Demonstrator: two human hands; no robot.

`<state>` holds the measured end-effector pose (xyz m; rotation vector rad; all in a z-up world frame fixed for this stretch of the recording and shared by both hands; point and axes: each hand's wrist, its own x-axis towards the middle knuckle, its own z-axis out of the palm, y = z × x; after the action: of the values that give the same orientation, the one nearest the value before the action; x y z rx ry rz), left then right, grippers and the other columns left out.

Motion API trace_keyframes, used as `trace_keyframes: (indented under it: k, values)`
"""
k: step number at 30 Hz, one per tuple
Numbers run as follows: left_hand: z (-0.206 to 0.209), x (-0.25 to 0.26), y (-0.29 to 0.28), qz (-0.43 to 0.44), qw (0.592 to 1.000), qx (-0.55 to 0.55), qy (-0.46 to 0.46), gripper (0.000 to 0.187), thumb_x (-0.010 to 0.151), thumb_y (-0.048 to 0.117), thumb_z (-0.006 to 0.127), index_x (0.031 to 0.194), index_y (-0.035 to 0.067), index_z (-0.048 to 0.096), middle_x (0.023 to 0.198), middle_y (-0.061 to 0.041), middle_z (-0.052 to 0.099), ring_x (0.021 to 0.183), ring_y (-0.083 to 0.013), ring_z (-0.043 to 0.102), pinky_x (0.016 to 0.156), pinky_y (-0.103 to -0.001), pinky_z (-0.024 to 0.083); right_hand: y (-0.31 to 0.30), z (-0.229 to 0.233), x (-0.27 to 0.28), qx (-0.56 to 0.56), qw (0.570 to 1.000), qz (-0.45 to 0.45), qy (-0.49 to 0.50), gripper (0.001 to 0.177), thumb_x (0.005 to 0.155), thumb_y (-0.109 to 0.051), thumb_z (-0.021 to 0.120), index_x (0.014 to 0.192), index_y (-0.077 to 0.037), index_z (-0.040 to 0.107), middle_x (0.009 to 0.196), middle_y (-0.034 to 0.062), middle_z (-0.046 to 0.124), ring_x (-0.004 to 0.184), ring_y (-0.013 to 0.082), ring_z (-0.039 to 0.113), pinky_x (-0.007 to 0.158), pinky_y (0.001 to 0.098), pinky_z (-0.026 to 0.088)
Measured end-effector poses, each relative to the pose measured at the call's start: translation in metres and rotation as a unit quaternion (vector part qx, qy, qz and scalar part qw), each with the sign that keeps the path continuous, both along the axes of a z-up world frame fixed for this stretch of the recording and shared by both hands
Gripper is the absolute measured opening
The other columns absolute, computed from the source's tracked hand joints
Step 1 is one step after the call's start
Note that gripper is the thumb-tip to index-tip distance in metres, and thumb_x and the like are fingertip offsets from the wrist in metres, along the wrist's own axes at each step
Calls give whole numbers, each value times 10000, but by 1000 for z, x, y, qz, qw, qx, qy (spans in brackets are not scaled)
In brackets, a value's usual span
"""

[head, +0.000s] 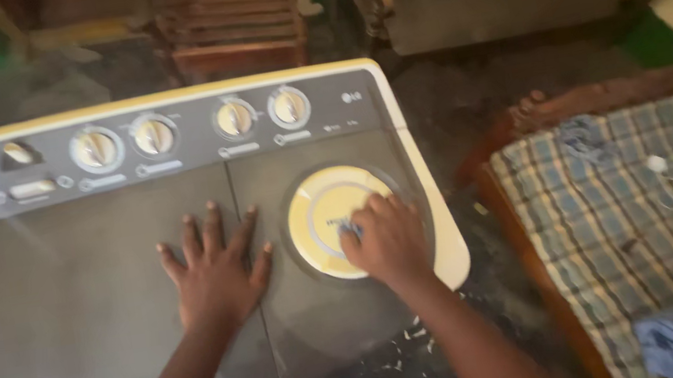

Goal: The person wipes the exterior of a top-loading washing machine with a cloth. They clean the front panel, sides, and top control panel, moving the cloth across the surfaces in repeated strokes.

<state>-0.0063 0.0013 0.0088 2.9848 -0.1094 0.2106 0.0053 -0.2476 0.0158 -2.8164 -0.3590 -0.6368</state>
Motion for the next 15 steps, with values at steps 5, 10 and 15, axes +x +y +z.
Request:
trace_keyframes:
  k: [5,10,15]
  values:
    - [3,7,0,4,1000,5,17,669,914,648,407,1542,421,368,1625,-108,263,1491,-411,194,1123,-726,97,5,-9,73,0,998,-6,-56,177,765,-296,691,822,-141,756,949,44,654,943,282,620,794,499,459]
    - [1,9,0,14,999,-6,38,646,912,650,410,1515,424,364,1629,-88,247,1498,-390,169,1135,-714,76,17,-8,101,-29,992,-27,-120,269,747,-324,700,914,-113,700,989,100,637,951,315,602,761,497,435]
    - [6,6,-1,13,1000,-2,22,645,918,654,408,1522,430,371,1636,-88,256,1500,-392,191,1142,-718,98,18,4,28,-2,998,-2,-61,205,819,-314,701,910,-131,689,958,78,629,955,304,599,816,505,418]
